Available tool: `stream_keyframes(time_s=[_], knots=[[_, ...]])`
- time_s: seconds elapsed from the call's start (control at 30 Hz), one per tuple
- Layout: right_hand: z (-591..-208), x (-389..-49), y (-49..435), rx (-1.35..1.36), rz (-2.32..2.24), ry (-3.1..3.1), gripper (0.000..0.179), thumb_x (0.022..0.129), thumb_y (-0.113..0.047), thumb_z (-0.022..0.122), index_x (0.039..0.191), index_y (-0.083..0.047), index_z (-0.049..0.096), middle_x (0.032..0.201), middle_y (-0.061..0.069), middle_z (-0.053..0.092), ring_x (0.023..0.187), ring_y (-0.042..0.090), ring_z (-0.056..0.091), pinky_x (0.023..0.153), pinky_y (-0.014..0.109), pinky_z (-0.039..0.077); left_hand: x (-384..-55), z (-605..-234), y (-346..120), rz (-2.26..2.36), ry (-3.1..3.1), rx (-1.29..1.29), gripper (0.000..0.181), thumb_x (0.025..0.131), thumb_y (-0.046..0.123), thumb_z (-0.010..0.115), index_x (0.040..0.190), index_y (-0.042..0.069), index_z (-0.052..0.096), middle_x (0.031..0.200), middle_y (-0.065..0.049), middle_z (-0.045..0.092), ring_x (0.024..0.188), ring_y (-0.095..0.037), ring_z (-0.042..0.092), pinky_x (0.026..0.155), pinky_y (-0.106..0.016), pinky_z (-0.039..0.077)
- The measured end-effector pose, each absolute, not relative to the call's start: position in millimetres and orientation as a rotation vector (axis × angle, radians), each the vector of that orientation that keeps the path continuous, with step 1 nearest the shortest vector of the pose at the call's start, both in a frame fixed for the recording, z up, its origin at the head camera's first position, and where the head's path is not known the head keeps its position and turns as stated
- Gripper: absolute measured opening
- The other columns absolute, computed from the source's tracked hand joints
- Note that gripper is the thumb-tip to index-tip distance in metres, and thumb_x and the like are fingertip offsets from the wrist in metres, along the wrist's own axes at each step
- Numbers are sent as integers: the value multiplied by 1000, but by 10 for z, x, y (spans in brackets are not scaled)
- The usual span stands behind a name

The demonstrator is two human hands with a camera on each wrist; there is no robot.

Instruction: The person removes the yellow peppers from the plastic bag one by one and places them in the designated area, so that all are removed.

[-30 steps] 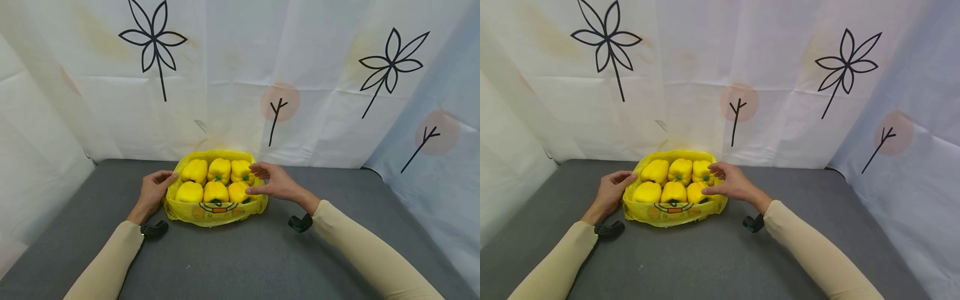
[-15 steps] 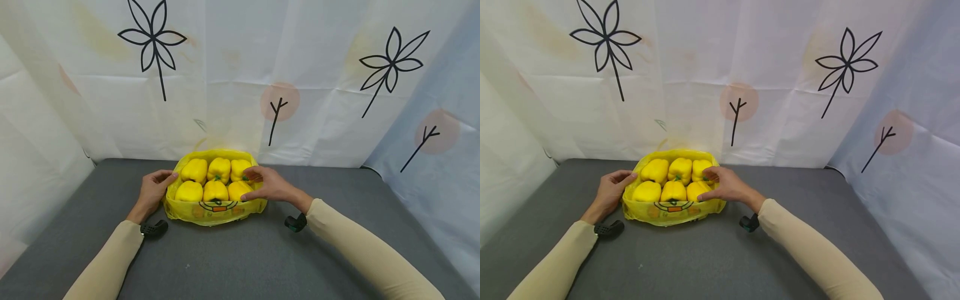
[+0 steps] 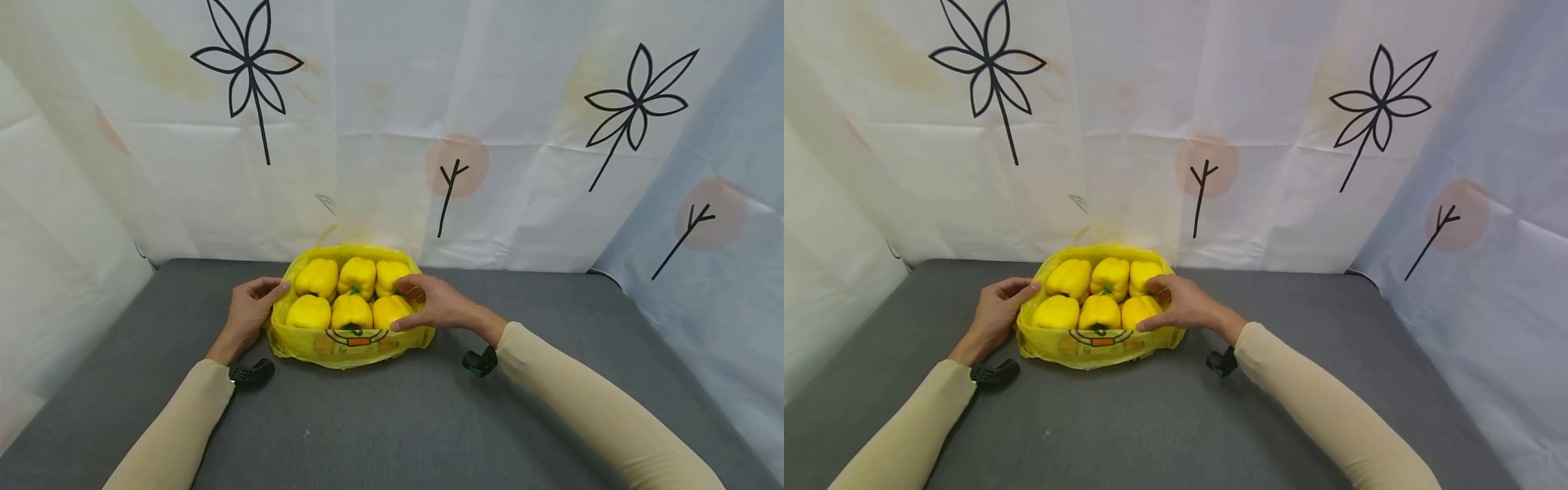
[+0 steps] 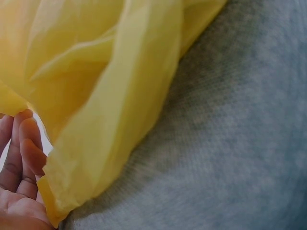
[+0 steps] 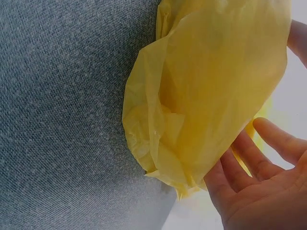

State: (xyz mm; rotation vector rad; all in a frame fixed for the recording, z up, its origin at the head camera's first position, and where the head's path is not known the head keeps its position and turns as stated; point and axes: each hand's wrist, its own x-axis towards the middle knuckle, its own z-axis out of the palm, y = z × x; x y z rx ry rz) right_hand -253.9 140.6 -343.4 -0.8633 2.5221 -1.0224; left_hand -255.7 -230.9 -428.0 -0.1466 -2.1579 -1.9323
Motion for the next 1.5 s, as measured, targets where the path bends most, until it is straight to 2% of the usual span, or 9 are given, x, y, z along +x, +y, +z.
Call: stream_keyframes(time_s=[0.3,0.53,1.07,1.5], knots=[[-3442,-2511,1399,-892,-1003,2467,81,86,-36,83,151,-5,45,150,11,48,132,30,50,110,47,41,-2547,-4277,-2309,-1934,-2159,-129,32,97,25,73,113,-3,71,92,9,68,84,-9,64,72,-20,57],[-3446,-2488,1396,-906,-981,2485,73,87,-36,82,147,-7,52,147,10,50,130,29,52,109,48,42,-2555,-4295,-2308,-1929,-2162,-128,34,97,27,73,113,-3,70,93,9,68,85,-9,64,73,-19,56],[-3506,-2469,1417,-951,-968,2501,76,81,-33,87,144,-9,53,143,8,53,128,28,54,105,44,46,-2552,-4277,-2312,-1931,-2172,-129,34,97,26,72,113,-4,70,93,9,68,85,-9,63,73,-19,56],[-3552,-2401,1423,-957,-1133,2536,78,77,-27,91,142,-7,55,138,7,56,121,27,56,104,44,47,-2550,-4260,-2305,-1947,-2162,-111,33,97,25,72,113,-5,70,92,9,68,85,-9,63,73,-19,56]])
